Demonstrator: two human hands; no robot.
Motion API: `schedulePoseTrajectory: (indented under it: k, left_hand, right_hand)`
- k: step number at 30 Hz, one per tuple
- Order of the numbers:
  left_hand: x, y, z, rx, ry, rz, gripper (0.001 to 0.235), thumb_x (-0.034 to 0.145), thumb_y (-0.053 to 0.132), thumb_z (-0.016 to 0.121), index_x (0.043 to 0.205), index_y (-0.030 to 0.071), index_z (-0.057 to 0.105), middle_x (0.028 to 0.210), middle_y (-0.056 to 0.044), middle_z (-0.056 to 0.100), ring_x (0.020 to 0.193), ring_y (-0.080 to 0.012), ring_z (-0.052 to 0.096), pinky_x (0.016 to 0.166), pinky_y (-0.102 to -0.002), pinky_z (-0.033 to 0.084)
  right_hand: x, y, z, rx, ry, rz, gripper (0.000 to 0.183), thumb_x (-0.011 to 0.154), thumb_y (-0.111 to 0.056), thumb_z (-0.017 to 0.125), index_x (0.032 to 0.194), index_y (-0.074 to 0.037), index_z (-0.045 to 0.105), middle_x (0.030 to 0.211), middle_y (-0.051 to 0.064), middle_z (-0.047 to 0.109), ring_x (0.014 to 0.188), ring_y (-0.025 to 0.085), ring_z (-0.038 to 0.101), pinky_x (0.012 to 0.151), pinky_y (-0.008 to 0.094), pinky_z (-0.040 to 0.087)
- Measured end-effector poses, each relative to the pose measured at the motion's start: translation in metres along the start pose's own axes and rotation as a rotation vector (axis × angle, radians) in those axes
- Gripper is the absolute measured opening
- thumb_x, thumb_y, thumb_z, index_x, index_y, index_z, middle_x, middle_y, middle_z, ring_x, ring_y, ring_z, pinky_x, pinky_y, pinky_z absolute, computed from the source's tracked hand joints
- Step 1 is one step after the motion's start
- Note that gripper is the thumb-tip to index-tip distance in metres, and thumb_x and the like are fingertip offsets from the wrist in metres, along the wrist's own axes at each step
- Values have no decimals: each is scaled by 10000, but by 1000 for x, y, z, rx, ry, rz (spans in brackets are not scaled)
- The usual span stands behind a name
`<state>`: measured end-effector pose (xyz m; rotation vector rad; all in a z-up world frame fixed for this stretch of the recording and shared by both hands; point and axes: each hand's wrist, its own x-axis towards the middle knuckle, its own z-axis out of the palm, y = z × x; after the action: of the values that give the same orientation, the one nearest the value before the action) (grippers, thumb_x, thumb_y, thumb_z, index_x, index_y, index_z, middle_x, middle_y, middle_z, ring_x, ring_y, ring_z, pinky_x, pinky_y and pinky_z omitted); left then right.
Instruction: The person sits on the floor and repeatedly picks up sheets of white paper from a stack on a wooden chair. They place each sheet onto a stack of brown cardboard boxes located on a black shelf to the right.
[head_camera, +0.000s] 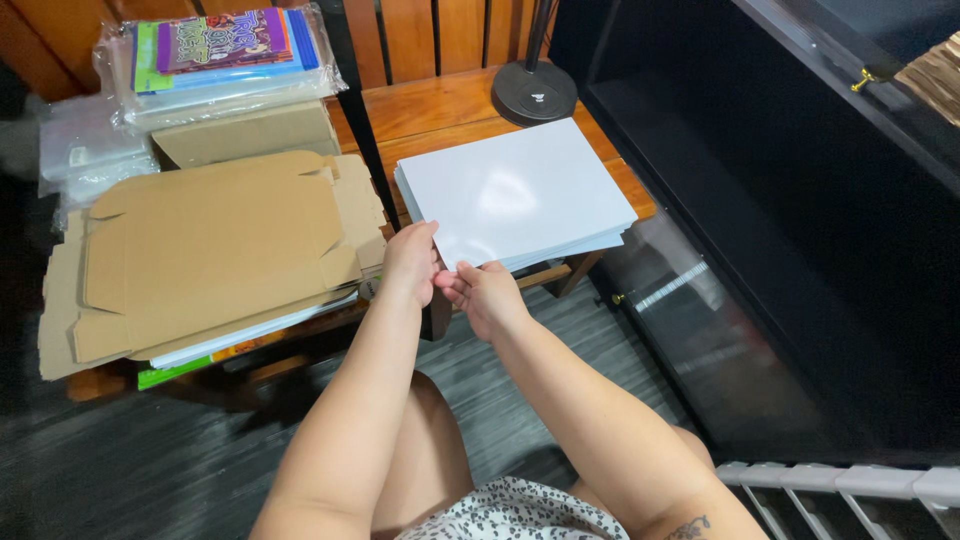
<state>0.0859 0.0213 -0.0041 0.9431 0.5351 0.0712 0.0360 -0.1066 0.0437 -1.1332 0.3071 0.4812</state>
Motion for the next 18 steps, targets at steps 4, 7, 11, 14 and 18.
schedulePoseTrajectory:
  k: [4, 7, 11, 14, 18]
  left_hand:
    - [-23, 24, 20, 67, 38, -5, 579, 1031, 279, 619, 1526, 64, 408, 1229, -179, 567, 1032, -330, 678, 647, -400, 552]
    - [-21, 26, 20, 74, 53, 19, 585, 1036, 244, 612, 1538, 36, 394, 1308, -244, 584, 1217, -405, 657, 916, -536, 596]
    - [-54, 44, 31, 68, 76, 20, 577, 1052, 165, 563, 1556, -7, 340, 1411, -369, 521, 1317, -470, 563, 1030, -581, 524]
    - [-27, 26, 23, 103, 96, 36, 576, 1032, 181, 609, 1530, -13, 392, 1234, -264, 546, 1289, -451, 585, 1022, -599, 510]
    - [-29, 25, 22, 82, 98, 44, 623, 1037, 180, 602, 1573, 10, 334, 1308, -307, 496, 1296, -503, 558, 1032, -602, 492]
  right_hand:
    - [14, 9, -9, -13, -23, -19, 263, 1067, -121, 555, 1225, 31, 409, 905, 139, 688, 749, 146, 743, 729, 297, 666]
    - [7, 6, -15, -38, -31, -28, 259, 1066, -115, 553, 1232, 31, 419, 908, 155, 705, 760, 153, 751, 734, 304, 666]
    - [4, 4, -47, -131, -64, -28, 270, 1046, -87, 588, 1240, 45, 456, 883, 163, 726, 747, 179, 761, 740, 338, 661]
    - [3, -6, -91, -200, -150, 20, 215, 1031, -51, 598, 1201, 36, 497, 831, 189, 739, 697, 202, 771, 652, 322, 660]
    - [-27, -52, -141, -315, -162, 37, 229, 1005, -40, 617, 1206, 36, 535, 839, 213, 742, 729, 220, 774, 650, 335, 656]
